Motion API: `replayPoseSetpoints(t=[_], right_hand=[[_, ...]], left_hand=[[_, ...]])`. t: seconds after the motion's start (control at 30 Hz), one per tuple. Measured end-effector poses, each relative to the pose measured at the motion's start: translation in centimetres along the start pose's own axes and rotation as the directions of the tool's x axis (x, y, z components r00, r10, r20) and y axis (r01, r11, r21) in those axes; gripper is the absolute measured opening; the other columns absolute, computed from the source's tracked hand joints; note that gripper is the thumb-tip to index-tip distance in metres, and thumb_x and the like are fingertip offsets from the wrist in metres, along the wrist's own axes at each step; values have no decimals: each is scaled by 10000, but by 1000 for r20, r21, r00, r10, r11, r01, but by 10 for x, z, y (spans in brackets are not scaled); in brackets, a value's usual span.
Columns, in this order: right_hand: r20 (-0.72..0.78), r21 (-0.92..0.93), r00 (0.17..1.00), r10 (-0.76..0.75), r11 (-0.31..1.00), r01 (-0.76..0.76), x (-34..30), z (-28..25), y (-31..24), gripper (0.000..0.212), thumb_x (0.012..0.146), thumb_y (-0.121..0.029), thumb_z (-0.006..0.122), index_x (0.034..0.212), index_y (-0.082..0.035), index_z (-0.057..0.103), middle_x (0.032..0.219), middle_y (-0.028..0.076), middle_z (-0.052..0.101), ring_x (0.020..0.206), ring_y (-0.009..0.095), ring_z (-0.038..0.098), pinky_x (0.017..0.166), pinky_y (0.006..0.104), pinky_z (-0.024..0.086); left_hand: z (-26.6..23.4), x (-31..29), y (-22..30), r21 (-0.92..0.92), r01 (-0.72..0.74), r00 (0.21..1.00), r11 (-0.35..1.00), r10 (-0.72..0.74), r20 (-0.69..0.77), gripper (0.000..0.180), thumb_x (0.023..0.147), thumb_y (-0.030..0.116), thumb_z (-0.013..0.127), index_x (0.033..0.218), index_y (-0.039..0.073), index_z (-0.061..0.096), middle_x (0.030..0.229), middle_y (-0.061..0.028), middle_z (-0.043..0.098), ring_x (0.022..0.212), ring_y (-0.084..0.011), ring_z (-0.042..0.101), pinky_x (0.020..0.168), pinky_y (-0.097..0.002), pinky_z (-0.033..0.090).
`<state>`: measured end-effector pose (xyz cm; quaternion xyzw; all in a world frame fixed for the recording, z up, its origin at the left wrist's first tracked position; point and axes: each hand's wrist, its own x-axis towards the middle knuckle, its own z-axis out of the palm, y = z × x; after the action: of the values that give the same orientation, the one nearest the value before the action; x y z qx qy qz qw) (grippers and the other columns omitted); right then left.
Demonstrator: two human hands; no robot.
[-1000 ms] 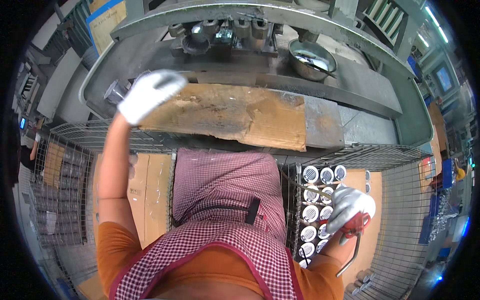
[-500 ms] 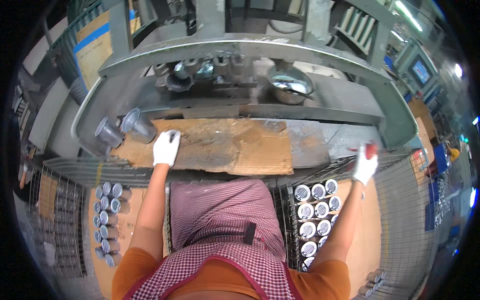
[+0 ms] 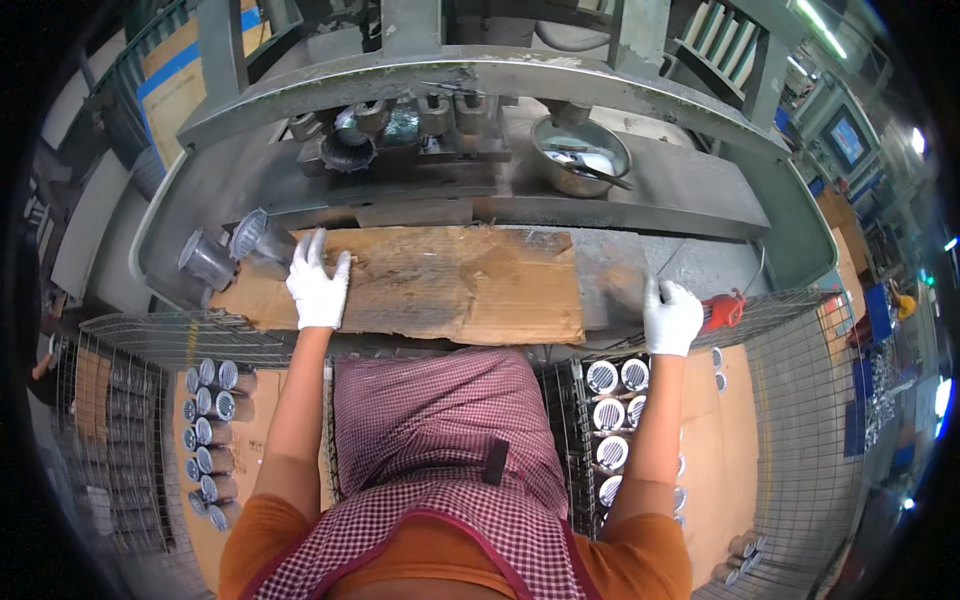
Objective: Assembling and inspecting metal components in a factory setting.
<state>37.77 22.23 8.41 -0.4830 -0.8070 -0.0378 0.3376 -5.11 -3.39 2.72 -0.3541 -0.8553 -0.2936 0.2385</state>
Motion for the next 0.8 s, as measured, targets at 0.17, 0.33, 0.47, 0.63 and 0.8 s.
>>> replayPoseSetpoints(t=[0.17, 0.33, 0.47, 0.63, 0.8], right_hand=[[-301, 25, 949, 91, 996, -87, -3, 18, 4, 440, 868, -331, 676, 589, -15, 551, 603, 185, 541, 539, 353, 512, 535, 439, 387], [-329, 29, 941, 74, 997, -69, -4, 19, 2, 430, 858, -296, 696, 574, -20, 528, 589, 172, 538, 521, 341, 493, 524, 432, 384], [-279, -40, 960, 35, 998, -48, -5, 18, 5, 434, 856, -294, 698, 569, -21, 521, 586, 169, 538, 517, 341, 491, 523, 434, 383], [-357, 4, 933, 41, 999, -42, -3, 21, 3, 391, 854, -298, 699, 591, -38, 573, 600, 157, 565, 532, 340, 520, 528, 430, 400], [-366, 14, 930, 38, 999, -35, -4, 23, 3, 377, 854, -297, 699, 599, -43, 587, 604, 155, 569, 537, 338, 529, 530, 430, 404]], left_hand=[[2, 1, 3, 92, -41, 998, 995, 36, 57, 519, 862, 413, 628, 1317, 176, 550, 1353, -150, 497, 1163, -344, 518, 965, -485, 396], [5, -3, -3, 116, -59, 962, 991, 26, 272, 360, 910, 416, 544, 1101, 143, 683, 1147, -80, 646, 1094, -276, 566, 930, -457, 408], [7, -3, -5, 84, -55, 969, 995, 33, 244, 356, 910, 405, 544, 1062, 123, 699, 1113, -79, 661, 1063, -283, 579, 924, -440, 414], [7, -3, -4, 81, -37, 973, 996, 17, 231, 346, 907, 401, 558, 1071, 128, 693, 1118, -75, 655, 1071, -277, 574, 940, -428, 404], [11, -4, -7, 66, -17, 978, 998, 3, 208, 364, 892, 397, 593, 1136, 135, 664, 1147, -88, 639, 1104, -275, 558, 969, -437, 387]])
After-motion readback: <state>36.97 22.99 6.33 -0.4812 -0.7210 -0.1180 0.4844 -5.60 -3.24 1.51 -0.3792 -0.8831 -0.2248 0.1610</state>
